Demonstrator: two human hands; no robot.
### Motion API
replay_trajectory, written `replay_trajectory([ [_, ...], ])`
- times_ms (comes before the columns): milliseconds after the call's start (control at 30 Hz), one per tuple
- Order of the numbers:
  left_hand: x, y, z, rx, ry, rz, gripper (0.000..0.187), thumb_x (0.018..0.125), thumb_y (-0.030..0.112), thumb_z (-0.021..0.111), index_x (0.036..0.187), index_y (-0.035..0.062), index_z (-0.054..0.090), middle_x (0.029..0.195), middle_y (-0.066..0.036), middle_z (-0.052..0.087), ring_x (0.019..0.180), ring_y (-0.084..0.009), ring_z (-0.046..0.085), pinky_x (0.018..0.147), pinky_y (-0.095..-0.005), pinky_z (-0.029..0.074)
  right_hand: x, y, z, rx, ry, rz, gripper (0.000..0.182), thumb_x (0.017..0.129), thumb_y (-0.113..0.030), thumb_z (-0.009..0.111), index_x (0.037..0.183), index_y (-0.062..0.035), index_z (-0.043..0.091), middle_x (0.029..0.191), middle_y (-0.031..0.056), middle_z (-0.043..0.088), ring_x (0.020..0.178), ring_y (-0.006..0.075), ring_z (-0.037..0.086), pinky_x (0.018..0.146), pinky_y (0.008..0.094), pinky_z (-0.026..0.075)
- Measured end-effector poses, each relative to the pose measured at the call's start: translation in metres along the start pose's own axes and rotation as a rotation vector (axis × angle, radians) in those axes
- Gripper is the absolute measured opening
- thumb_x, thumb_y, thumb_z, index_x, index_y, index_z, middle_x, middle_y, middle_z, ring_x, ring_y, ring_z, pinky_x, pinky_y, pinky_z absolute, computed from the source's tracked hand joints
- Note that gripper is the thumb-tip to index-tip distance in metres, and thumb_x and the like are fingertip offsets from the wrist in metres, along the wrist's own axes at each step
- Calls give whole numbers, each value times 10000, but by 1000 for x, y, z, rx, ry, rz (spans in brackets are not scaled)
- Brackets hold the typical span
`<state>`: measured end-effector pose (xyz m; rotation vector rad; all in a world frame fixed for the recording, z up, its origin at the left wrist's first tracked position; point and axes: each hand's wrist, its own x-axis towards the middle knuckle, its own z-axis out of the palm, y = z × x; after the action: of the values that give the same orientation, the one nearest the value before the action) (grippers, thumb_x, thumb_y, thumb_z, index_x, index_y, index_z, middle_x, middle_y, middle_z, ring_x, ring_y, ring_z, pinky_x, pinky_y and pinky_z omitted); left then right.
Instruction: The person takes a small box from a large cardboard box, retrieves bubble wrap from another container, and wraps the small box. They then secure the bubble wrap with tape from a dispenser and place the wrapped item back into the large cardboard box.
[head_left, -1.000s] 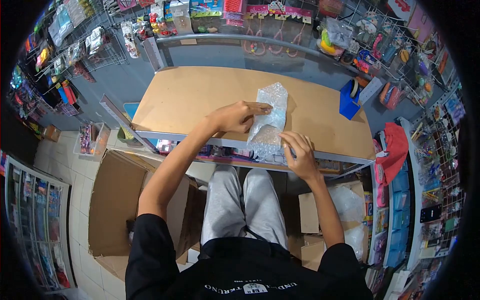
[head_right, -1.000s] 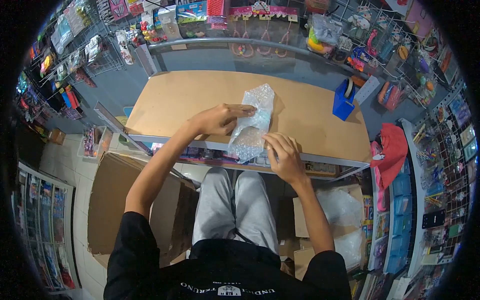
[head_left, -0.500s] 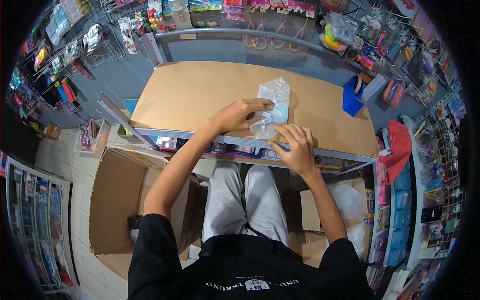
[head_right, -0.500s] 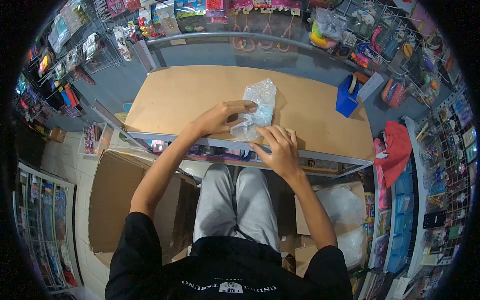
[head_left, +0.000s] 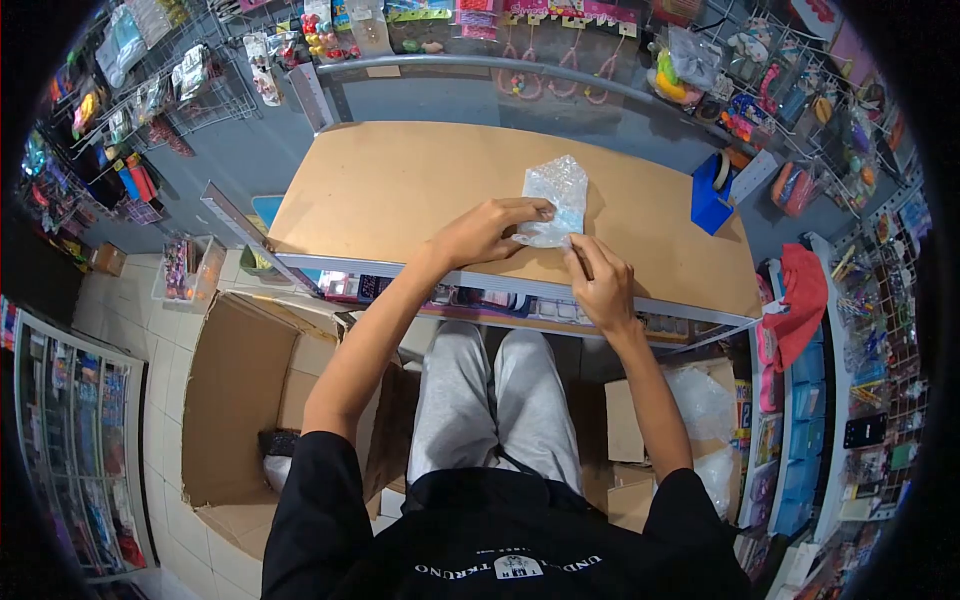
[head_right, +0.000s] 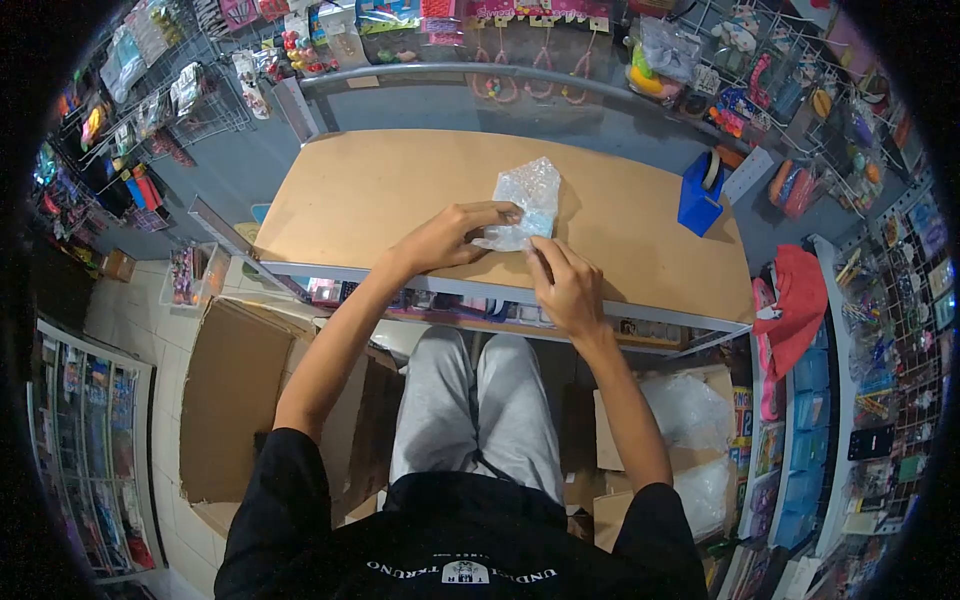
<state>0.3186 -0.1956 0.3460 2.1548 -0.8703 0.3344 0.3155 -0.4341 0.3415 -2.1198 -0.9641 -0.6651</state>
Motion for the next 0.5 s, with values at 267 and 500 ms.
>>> replay_trajectory([
  [267,-2,8,-4,1,-6,-61,471,814,103,659,1267,-16,607,1366,-206,584,1207,-391,592,1024,-428,482,9,-3,9,172,71,219,116,942,-115,652,1024,-33,653,929,105,653,722,225,692,647,347,537],
  [500,3,7,7,-9,145,-81,393,929,276,689,1176,-29,664,1117,-229,688,887,-376,688,788,-420,542,13,2,18,174,140,368,142,922,-115,701,957,18,665,753,77,652,664,95,621,598,265,473],
])
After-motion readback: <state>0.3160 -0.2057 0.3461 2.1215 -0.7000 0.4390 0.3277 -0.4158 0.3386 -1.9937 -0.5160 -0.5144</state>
